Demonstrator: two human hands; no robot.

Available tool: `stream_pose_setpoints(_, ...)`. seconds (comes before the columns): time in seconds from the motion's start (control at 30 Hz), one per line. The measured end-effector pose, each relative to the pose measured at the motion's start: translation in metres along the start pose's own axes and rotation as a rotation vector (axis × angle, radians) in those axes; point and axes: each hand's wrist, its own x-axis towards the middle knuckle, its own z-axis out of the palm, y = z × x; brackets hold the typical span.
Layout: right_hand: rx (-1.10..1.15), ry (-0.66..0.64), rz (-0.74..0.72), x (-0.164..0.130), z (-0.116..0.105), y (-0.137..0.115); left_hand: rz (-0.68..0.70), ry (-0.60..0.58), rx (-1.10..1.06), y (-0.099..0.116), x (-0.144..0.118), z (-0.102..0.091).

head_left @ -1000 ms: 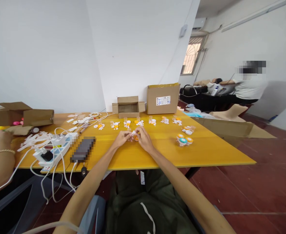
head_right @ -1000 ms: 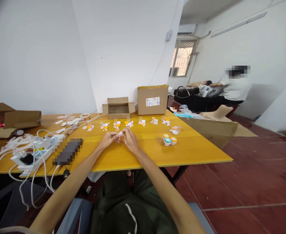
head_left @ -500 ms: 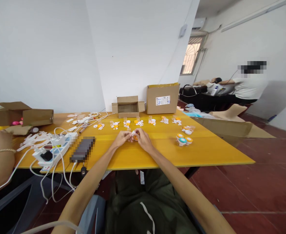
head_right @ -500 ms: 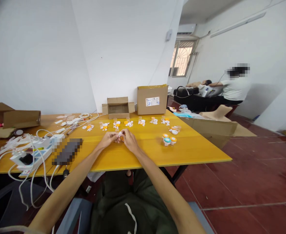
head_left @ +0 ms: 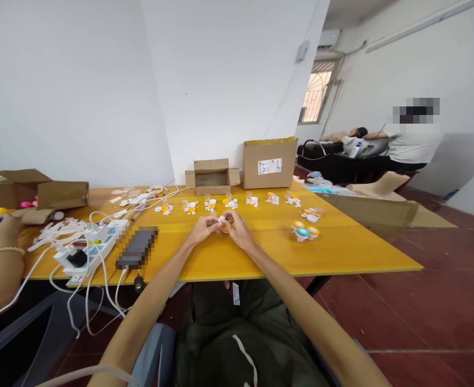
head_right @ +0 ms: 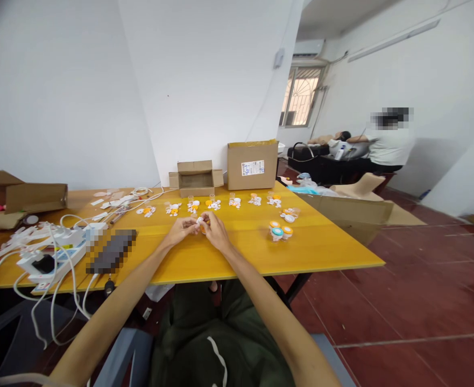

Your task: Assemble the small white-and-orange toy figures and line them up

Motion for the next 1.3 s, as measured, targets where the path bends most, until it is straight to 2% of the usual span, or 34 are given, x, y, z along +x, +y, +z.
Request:
stream_pose_setpoints(0.57, -0.031, -0.079, -0.032, 0.003, -0.006, -0.014, 0.107, 0.040, 0.106, -0.009, 0.003, -0.003)
stream_pose_setpoints(1.0, -0.005, -0.068, -0.061, 0.002, -0.009, -0.017, 0.106, 0.076, 0.158, -0.007, 0.003, -0.002)
stream_pose_setpoints(1.17, -0.010, -0.062, -0.043, 0.002, -0.009, -0.018, 0.100, 0.076, 0.173, -0.003, 0.002, -0.001)
stream_pose_setpoints(1.3, 0.021, -0.011, -0.004, 0.004, -0.010, -0.016, 0.127, 0.088, 0.239, -0.001, 0.002, 0.001)
